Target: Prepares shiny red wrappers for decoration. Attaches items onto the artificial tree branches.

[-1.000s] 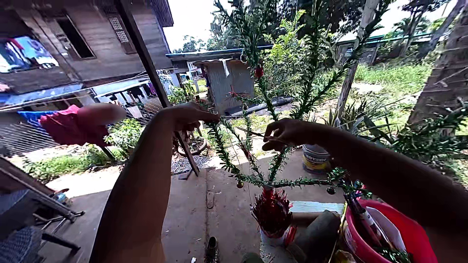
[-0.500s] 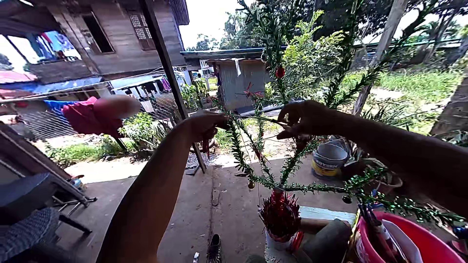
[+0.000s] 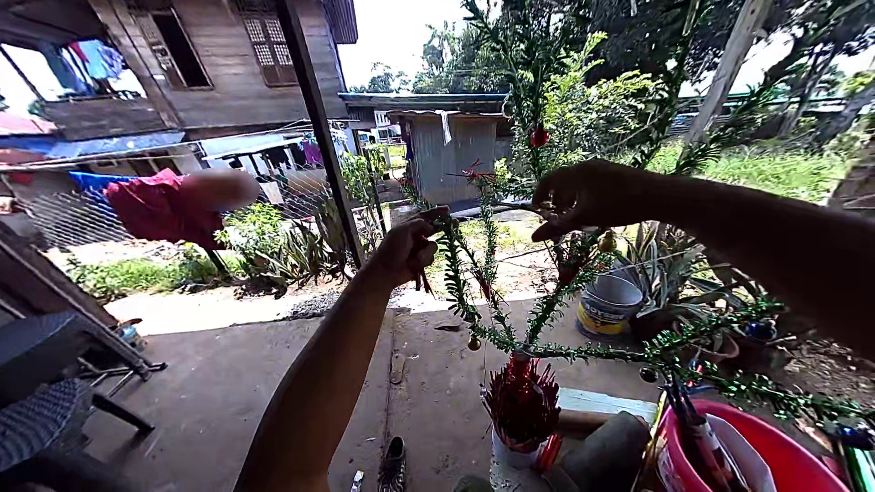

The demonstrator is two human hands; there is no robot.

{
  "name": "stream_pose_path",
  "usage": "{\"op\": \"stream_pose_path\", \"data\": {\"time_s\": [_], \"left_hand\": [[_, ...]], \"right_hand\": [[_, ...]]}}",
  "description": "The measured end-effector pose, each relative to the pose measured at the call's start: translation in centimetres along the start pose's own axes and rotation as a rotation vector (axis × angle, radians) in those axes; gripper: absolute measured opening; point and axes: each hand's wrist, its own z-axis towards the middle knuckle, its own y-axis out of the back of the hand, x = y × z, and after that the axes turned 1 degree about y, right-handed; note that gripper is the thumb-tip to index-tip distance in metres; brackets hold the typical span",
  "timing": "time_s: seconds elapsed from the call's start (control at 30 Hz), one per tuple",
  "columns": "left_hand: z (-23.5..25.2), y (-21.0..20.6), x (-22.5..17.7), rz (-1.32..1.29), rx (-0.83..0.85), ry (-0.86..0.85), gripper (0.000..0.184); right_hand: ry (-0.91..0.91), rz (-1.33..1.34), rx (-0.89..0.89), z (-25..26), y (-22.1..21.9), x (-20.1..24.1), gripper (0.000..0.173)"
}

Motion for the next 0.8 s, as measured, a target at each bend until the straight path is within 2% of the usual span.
{"op": "stream_pose_path", "data": {"time_s": [0.07, 0.13, 0.2, 0.4, 0.5, 0.6, 0.7, 0.8], "left_hand": [[0.4, 0.4, 0.3, 0.056, 0.089, -0.009, 0.048], [0.1, 0.2, 0.1, 0.078, 0.124, 0.008, 0.039], [0.0, -0.2, 0.2, 0.074, 0.116, 0.026, 0.025], [0.2, -0.2, 1.4, -0.050, 0.073, 0.018, 0.024], [0.2, -1.0, 2.6, -0.149, -0.019, -0.053, 0.018], [0.3, -2.3, 3.6, -0.231, -0.198, -0.156, 0.015], [0.1, -4.2, 4.3, -0.234, -0.363, -0.260, 0.014], [0.1, -5.6, 4.9, -0.214, -0.442, -0.371, 0.012]], "right_hand": [[-0.011, -0.044, 0.041, 0.0, 1.0, 0.6, 0.045], [-0.025, -0.078, 0.090, 0.0, 2.0, 1.2, 0.042], [-0.031, -0.121, 0.135, 0.2, 2.7, 2.0, 0.041], [-0.045, -0.125, 0.158, 0.2, 3.5, 3.1, 0.040], [-0.046, -0.181, 0.174, 0.5, 3.4, 3.2, 0.040], [-0.078, -0.226, 0.184, 0.9, 3.4, 3.8, 0.043], [-0.051, -0.253, 0.160, 1.3, 3.3, 4.3, 0.041], [-0.054, -0.327, 0.151, 2.3, 3.3, 5.7, 0.039]]}}
